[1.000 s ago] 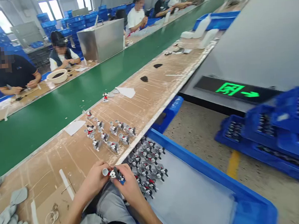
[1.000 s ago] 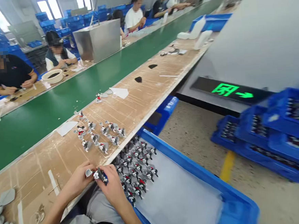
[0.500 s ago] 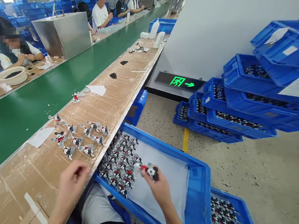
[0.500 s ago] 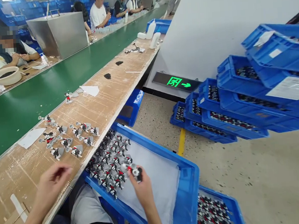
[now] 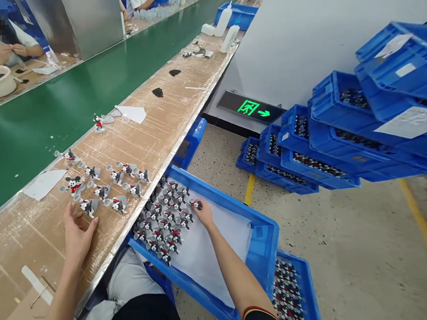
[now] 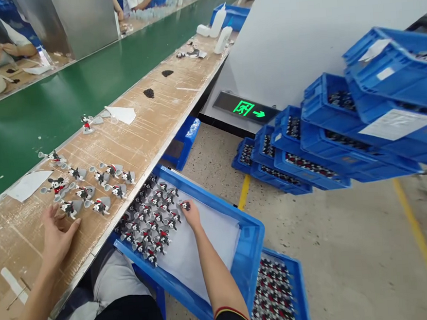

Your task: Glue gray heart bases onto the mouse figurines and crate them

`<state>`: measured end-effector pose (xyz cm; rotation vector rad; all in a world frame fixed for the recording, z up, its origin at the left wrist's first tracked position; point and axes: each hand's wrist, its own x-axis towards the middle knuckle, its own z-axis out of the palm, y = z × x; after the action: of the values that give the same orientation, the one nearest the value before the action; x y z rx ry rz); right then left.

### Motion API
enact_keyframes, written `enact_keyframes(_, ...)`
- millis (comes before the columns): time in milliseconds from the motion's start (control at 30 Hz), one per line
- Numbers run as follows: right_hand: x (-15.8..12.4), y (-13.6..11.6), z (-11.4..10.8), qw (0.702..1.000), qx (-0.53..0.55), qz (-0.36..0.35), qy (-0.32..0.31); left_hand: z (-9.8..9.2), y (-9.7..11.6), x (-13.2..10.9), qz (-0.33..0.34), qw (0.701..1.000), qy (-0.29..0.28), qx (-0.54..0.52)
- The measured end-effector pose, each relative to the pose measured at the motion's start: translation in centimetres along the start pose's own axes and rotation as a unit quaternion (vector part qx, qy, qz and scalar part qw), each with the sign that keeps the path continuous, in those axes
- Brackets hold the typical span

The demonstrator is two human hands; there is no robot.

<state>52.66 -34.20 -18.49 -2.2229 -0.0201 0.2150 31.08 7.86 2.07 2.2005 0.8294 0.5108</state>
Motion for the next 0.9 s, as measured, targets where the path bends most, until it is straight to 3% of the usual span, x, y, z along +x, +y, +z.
enact_keyframes(133,-0.6,1.4,0.7,0.999,-0.009,0.001,-0.032,0.1,-0.6,1.3,0.009,0.998,-0.025,0.055)
enact_keyframes(333,-0.7,2.2,0.6,0.998,-0.012,0.001,-0.059,0.5,-1.1,2.2,0.063,0.993,-0.006,0.101)
enact_keyframes(467,-0.5,1.7,0.6,0.998,-0.012,-0.001,-0.067,0.6,-0.6,2.1,0.090,0.991,-0.004,0.102)
enact_keyframes(700,-0.5,0.6,0.2,0.995,-0.008,0.001,-0.095,1.0,-0.7,1.7,0.081,0.993,0.014,0.086)
enact_keyframes(900,-0.3,-1.6,-1.0,0.993,0.000,0.026,-0.119,0.9,-1.1,1.4,0.103,0.990,0.013,0.091)
